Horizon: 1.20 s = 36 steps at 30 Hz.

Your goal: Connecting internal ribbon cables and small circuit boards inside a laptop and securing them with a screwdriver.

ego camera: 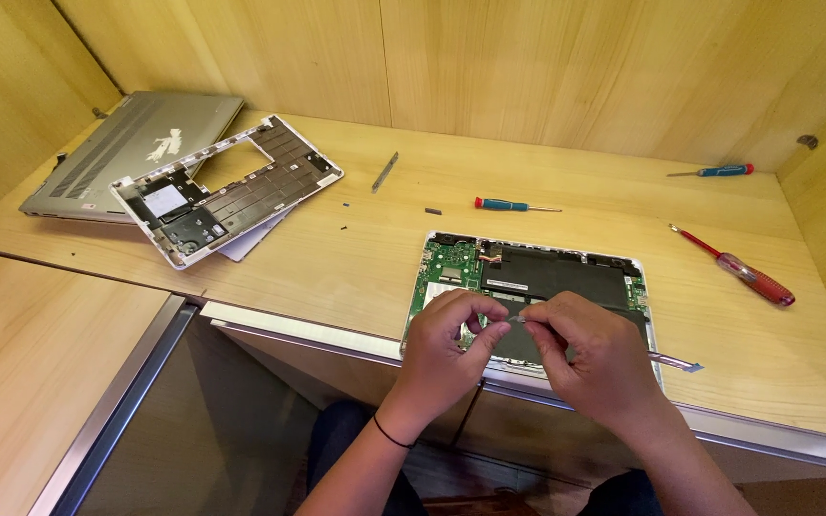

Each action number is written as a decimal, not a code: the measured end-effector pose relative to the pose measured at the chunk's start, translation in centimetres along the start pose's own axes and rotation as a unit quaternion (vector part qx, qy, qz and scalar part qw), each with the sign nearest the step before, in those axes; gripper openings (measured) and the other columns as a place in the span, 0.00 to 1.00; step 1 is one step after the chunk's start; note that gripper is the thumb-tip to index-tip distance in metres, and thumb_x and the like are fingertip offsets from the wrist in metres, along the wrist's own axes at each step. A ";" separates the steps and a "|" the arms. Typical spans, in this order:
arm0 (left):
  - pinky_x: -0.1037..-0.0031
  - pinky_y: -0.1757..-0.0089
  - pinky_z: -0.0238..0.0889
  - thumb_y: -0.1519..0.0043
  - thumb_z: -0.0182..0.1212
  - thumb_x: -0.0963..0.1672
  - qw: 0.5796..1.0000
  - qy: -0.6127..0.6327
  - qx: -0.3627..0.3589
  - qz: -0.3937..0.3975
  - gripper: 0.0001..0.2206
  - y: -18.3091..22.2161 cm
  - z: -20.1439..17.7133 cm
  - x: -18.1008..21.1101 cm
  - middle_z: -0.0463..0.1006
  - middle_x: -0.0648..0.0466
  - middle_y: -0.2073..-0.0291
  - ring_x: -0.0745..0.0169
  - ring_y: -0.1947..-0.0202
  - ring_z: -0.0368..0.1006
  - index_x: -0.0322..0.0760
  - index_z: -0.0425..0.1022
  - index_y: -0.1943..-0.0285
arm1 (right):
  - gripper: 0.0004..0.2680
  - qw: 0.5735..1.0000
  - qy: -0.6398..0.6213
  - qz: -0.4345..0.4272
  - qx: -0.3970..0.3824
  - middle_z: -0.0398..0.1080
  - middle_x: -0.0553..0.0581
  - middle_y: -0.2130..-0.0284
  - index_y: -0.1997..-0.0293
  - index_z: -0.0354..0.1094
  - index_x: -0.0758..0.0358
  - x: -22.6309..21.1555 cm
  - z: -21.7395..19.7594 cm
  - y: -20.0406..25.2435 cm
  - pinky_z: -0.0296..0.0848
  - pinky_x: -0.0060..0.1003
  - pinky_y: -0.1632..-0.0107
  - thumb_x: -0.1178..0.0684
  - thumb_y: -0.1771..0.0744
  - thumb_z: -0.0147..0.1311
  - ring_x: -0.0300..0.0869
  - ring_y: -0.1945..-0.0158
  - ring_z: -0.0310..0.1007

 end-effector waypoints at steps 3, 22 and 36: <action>0.75 0.68 0.60 0.43 0.62 0.39 1.000 0.013 0.002 0.025 0.04 0.0 0.4 0.6 0.75 0.58 0.71 0.67 0.73 0.64 0.40 0.73 0.65 | 0.05 1.000 -0.017 -0.018 0.006 0.70 0.47 0.74 0.63 0.69 0.56 -0.5 -0.4 0.0 0.62 0.31 0.70 0.61 0.37 0.50 0.39 0.74 0.66; 0.84 0.77 0.53 0.43 0.60 0.39 0.982 0.120 0.021 -0.141 0.02 2.2 -2.3 -5.4 0.71 0.61 0.78 0.77 0.80 0.58 0.39 0.73 0.66 | 0.06 0.998 0.063 0.018 -0.003 0.69 0.46 0.74 0.58 0.69 0.52 2.5 -1.2 0.2 0.63 0.35 0.72 0.57 0.36 0.50 0.40 0.72 0.69; 0.68 0.76 0.59 0.45 0.57 0.44 0.937 -0.294 0.083 -0.167 0.04 3.6 -8.9 -11.6 0.76 0.61 0.79 0.63 0.76 0.71 0.48 0.77 0.64 | 0.07 0.966 0.211 0.067 0.138 0.69 0.56 0.66 0.59 0.74 0.57 17.9 -4.2 7.5 0.62 0.46 0.56 0.64 0.35 0.54 0.52 0.61 0.67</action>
Point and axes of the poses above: each hand's wrist, its own y-axis away from the middle knuckle, its own z-axis out of the palm, x = y × z, the point moved 10 cm from there along -y, towards the middle knuckle
